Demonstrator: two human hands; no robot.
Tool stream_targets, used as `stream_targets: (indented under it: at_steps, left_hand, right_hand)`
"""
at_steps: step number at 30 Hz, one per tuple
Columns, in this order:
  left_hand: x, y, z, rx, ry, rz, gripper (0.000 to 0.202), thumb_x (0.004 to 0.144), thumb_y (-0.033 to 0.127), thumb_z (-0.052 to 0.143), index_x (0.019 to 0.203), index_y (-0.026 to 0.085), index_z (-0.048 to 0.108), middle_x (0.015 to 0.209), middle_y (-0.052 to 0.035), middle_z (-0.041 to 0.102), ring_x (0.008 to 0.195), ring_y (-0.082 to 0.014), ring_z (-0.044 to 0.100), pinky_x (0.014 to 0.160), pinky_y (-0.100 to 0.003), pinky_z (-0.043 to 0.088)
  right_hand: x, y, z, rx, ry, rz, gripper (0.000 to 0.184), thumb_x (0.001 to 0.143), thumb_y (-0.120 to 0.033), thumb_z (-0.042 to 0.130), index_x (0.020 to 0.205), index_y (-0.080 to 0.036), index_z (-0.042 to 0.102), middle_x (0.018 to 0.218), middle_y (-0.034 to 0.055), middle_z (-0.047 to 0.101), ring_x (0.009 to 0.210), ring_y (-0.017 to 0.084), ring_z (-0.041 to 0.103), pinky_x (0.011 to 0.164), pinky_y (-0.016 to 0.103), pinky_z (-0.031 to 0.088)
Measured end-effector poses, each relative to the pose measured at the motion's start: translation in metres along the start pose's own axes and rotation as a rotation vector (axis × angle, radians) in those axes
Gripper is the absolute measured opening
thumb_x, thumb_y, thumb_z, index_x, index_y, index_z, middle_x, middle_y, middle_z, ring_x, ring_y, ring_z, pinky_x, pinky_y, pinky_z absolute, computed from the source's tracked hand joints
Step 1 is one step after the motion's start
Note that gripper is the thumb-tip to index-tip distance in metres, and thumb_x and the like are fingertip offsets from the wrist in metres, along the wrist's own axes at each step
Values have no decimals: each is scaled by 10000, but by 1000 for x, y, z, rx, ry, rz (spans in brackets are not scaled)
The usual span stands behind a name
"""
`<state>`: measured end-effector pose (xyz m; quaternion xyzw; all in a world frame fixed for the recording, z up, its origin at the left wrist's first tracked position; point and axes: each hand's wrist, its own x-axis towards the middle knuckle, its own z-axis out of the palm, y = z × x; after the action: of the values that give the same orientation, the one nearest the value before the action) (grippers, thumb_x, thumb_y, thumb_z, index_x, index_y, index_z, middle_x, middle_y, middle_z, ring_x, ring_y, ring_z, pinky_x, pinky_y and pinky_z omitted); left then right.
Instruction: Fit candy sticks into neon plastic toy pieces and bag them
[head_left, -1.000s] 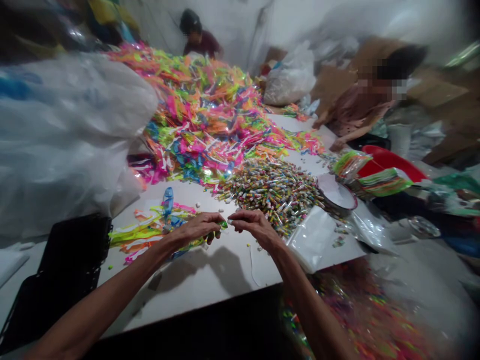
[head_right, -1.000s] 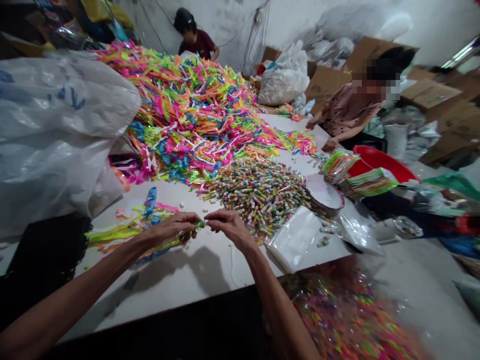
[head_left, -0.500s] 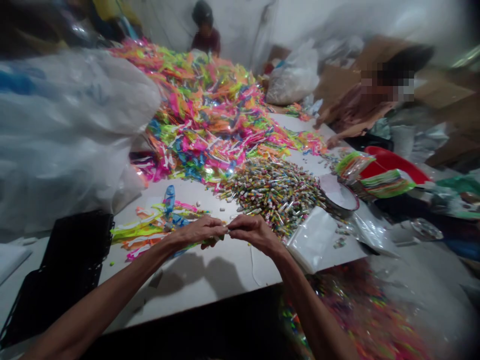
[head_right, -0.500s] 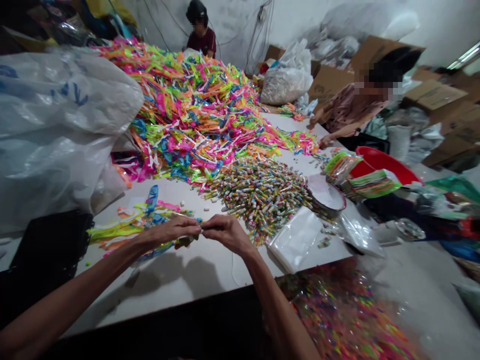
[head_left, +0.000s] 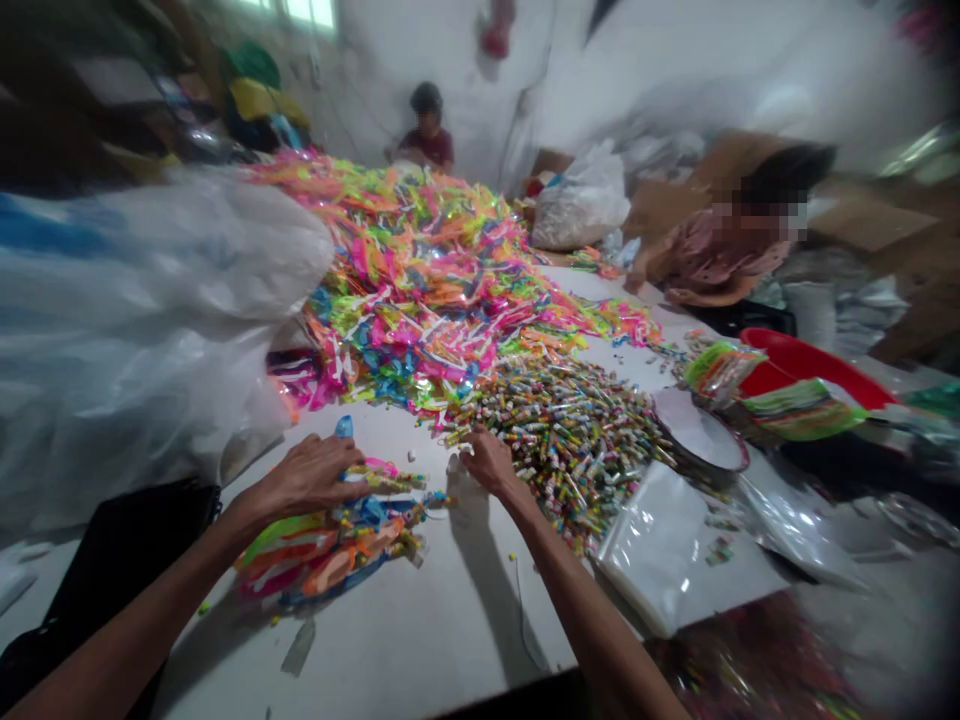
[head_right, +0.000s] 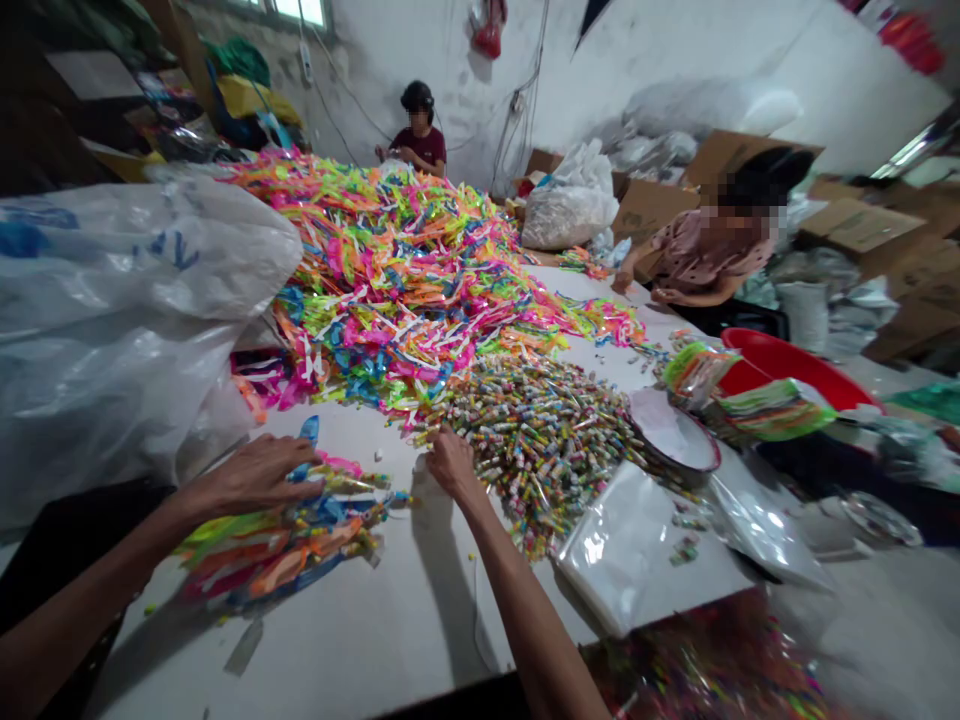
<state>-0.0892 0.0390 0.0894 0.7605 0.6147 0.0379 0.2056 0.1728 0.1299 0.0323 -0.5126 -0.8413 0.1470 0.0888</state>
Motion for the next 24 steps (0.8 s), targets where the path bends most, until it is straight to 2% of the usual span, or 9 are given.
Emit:
stream_targets:
  at_steps: [3, 7, 9, 11, 14, 17, 19, 22, 24]
  left_hand:
    - [54, 6, 1, 16, 122, -65, 311, 849, 337, 434, 1036, 162, 609, 1051, -103, 636, 934, -239, 569, 794, -329, 384]
    - [143, 30, 26, 45, 235, -7, 231, 852, 217, 426, 984, 150, 603, 1048, -117, 615, 998, -244, 535, 879, -360, 364]
    - [174, 38, 42, 47, 249, 11, 219, 837, 234, 475, 997, 134, 587, 1085, -134, 586, 1052, -266, 499, 920, -388, 342]
    - [190, 41, 55, 43, 265, 33, 222, 844, 237, 472, 1008, 125, 570, 1101, -142, 564, 1087, -276, 465, 958, -412, 309]
    - [192, 36, 65, 30, 272, 77, 183, 847, 235, 466, 962, 136, 569, 1045, -126, 573, 1062, -272, 461, 992, -431, 262]
    - [174, 26, 62, 16, 237, 96, 139, 829, 249, 486, 828, 149, 583, 900, -108, 594, 954, -269, 502, 937, -422, 313]
    - [154, 20, 58, 8, 205, 86, 162, 835, 252, 459, 801, 155, 585, 839, -99, 596, 888, -262, 526, 849, -391, 374]
    - [119, 18, 55, 1, 179, 67, 229, 870, 272, 379, 853, 165, 580, 838, -87, 604, 855, -239, 549, 772, -338, 407]
    - [96, 24, 56, 3, 173, 55, 265, 888, 268, 329, 880, 174, 576, 855, -80, 612, 858, -219, 559, 764, -312, 409]
  right_hand:
    - [26, 3, 20, -149, -41, -59, 299, 780, -47, 436, 947, -162, 656, 1122, 133, 601, 888, 221, 577, 742, 316, 412]
    - [35, 6, 43, -237, 27, -160, 368, 786, -48, 440, 1094, -177, 594, 1267, 151, 516, 1071, 260, 499, 880, 383, 367]
    - [35, 11, 45, -250, 30, -175, 352, 788, -61, 439, 1082, -175, 594, 1232, 149, 539, 1044, 248, 513, 859, 362, 381]
    - [34, 17, 40, -221, 8, -149, 307, 786, -62, 427, 1003, -167, 618, 1131, 134, 590, 947, 221, 555, 780, 314, 405]
    - [23, 22, 28, -107, 40, -66, 238, 797, -97, 421, 871, -181, 631, 976, 89, 616, 812, 179, 577, 676, 263, 400]
    - [6, 23, 18, 151, 169, 12, 152, 785, -172, 474, 830, -188, 618, 898, 60, 599, 773, 163, 566, 672, 253, 400]
    - [-4, 22, 13, 444, 240, 84, 114, 779, -257, 510, 768, -179, 592, 775, 39, 590, 698, 158, 560, 640, 259, 415]
    - [-9, 17, 6, 1008, 256, 286, 235, 731, -404, 581, 676, -183, 526, 599, -9, 545, 548, 142, 543, 531, 255, 422]
    - [-7, 11, 2, 1330, 249, 409, 306, 645, -453, 655, 680, -186, 510, 591, -24, 547, 512, 133, 552, 492, 247, 424]
